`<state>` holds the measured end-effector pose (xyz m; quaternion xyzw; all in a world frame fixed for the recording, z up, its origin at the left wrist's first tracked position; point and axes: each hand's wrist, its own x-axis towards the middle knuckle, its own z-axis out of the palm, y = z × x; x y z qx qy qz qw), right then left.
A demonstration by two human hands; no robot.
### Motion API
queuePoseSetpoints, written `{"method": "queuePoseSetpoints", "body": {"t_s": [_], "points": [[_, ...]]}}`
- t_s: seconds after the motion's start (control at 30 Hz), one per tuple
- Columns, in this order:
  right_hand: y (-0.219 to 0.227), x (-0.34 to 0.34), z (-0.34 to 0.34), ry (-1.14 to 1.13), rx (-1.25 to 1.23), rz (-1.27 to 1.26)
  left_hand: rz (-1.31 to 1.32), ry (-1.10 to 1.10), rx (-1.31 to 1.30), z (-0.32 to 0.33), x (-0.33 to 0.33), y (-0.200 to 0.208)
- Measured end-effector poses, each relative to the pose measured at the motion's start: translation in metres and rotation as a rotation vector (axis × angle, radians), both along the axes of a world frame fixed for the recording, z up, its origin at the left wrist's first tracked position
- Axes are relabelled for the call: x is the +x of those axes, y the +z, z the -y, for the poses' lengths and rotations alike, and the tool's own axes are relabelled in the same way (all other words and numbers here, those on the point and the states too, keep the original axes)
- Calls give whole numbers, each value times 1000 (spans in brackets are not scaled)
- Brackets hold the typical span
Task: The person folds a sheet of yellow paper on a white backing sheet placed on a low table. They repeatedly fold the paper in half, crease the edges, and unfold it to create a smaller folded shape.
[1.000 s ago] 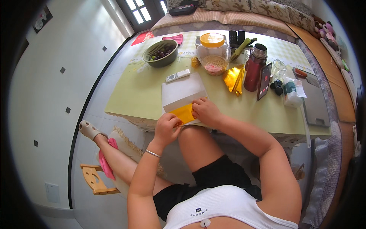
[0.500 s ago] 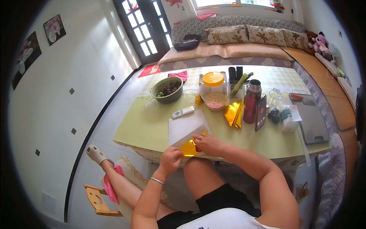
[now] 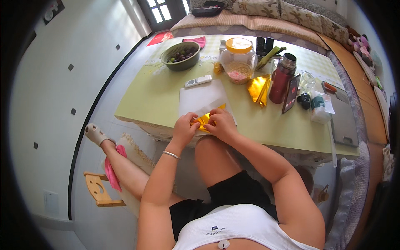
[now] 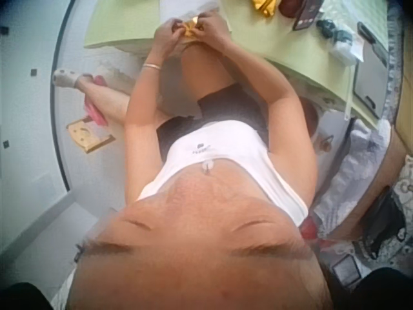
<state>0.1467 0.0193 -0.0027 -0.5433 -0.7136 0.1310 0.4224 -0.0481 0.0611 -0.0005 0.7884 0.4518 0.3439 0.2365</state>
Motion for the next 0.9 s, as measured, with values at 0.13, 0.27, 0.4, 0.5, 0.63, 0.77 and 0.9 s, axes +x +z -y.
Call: {"method": "queuePoseSetpoints", "body": {"t_s": [0.13,0.27,0.4,0.5,0.63,0.77,0.9], "points": [[-8,-9,4,-22,51,-8,6,84,-6,7,-1,0],[-11,-10,1,-41,52,17,-101,174,97,6,1,-1],[-11,-12,4,-35,127,52,-174,267,198,10,2,-6],[-15,-13,3,-47,174,124,-158,328,144,9,6,-10],[-17,-13,0,-42,174,107,-47,347,69,9,8,-12],[-17,-15,1,-49,180,113,8,369,25,10,9,-13],[-16,-15,2,-54,170,102,-10,368,49,9,9,-14]]}}
